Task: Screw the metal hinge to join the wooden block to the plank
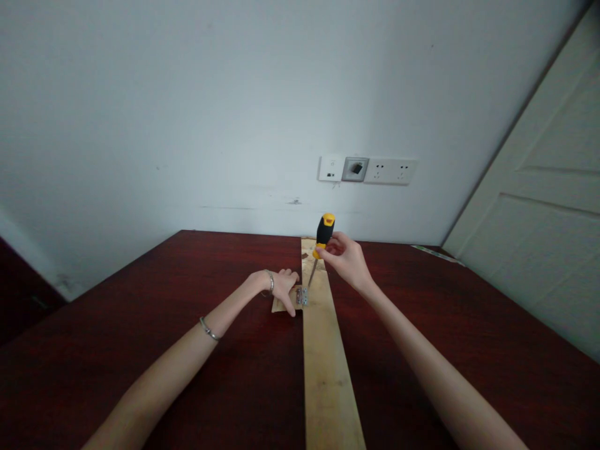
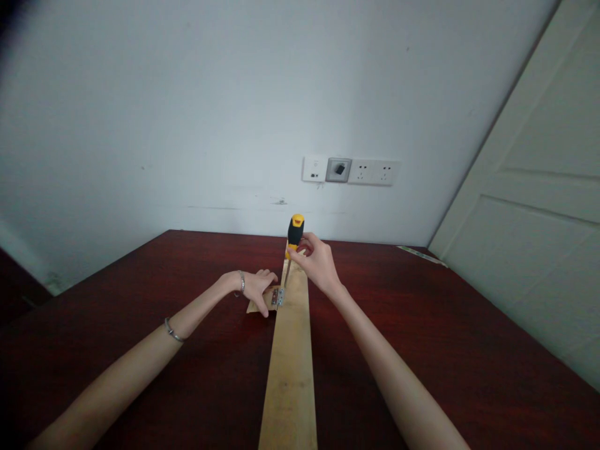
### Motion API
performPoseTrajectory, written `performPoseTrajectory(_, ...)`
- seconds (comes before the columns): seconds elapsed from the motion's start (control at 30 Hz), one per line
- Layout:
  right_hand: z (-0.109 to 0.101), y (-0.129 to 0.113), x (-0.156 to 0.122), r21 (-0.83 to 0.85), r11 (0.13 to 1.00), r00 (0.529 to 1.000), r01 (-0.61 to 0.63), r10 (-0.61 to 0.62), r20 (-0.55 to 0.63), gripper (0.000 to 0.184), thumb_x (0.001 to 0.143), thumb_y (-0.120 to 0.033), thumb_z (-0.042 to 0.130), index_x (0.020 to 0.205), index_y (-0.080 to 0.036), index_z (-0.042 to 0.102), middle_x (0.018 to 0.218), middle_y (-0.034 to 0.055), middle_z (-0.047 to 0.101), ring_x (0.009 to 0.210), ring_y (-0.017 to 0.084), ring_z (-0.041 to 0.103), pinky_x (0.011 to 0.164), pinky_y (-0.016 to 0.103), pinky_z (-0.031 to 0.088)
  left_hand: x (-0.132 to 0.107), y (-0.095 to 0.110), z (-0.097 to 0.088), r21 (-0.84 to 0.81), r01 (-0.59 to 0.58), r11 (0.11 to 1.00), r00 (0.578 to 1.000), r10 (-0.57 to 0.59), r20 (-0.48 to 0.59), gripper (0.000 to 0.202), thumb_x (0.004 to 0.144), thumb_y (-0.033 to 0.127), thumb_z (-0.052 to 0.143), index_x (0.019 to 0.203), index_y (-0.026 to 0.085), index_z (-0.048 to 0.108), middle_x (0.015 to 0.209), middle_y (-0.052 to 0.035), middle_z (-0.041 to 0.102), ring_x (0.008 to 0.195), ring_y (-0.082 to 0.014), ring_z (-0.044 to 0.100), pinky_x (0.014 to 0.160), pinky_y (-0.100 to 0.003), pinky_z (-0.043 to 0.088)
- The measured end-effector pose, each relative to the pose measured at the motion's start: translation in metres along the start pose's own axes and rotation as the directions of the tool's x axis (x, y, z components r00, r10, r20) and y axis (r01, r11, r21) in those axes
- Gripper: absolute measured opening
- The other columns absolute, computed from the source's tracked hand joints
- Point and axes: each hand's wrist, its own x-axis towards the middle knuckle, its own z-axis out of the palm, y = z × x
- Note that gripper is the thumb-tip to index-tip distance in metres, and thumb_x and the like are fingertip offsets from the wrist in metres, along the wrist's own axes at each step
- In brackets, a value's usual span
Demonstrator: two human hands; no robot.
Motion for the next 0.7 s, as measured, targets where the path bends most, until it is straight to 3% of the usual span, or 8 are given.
performPoseTrajectory(0.23,-0.003,0.001,-0.002,0.004,1.0,1.0,0.006,-0.006,0.015,0.028,0.075,-0.035,0.064,0.096,-0.017,0.061,0.085,0.0057,0.069,0.071,0.017,0.061,0.064,0.029,0.048,0.006,-0.002,0.01,0.008,0.027,1.0,0.999,-0.027,-0.033,0.099,0.042,0.062,0.073,0.12,0.01,0.042,0.125,-0.0185,0.044,0.115,-0.0354,0.042,0.095,-0.038,0.039)
performPoseTrajectory(0.53,-0.005,-0.007,-0.007,-0.041,0.999,1.0,0.021,-0.021,0.005,0.027,0.075,-0.034,0.064,0.096,-0.018,0.061,0.087,0.0051,0.068,0.074,0.017,0.061,0.067,0.028,0.047,0.004,-0.005,0.008,0.019,-0.043,0.999,0.999,0.043,-0.011,0.08,0.051,0.06,0.07,0.112,0.014,0.045,0.119,-0.0153,0.046,0.112,-0.0327,0.043,0.091,-0.037,0.041)
performPoseTrajectory(0.7,-0.002,-0.008,-0.01,-0.041,0.999,1.0,0.024,-0.024,0.004,0.026,0.076,-0.036,0.062,0.095,-0.019,0.061,0.084,0.0039,0.068,0.072,0.016,0.061,0.066,0.027,0.047,0.004,-0.007,0.008,0.013,-0.041,0.999,0.999,0.041,-0.011,0.084,0.05,0.064,0.069,0.114,0.015,0.045,0.122,-0.0167,0.045,0.113,-0.0343,0.043,0.09,-0.039,0.042)
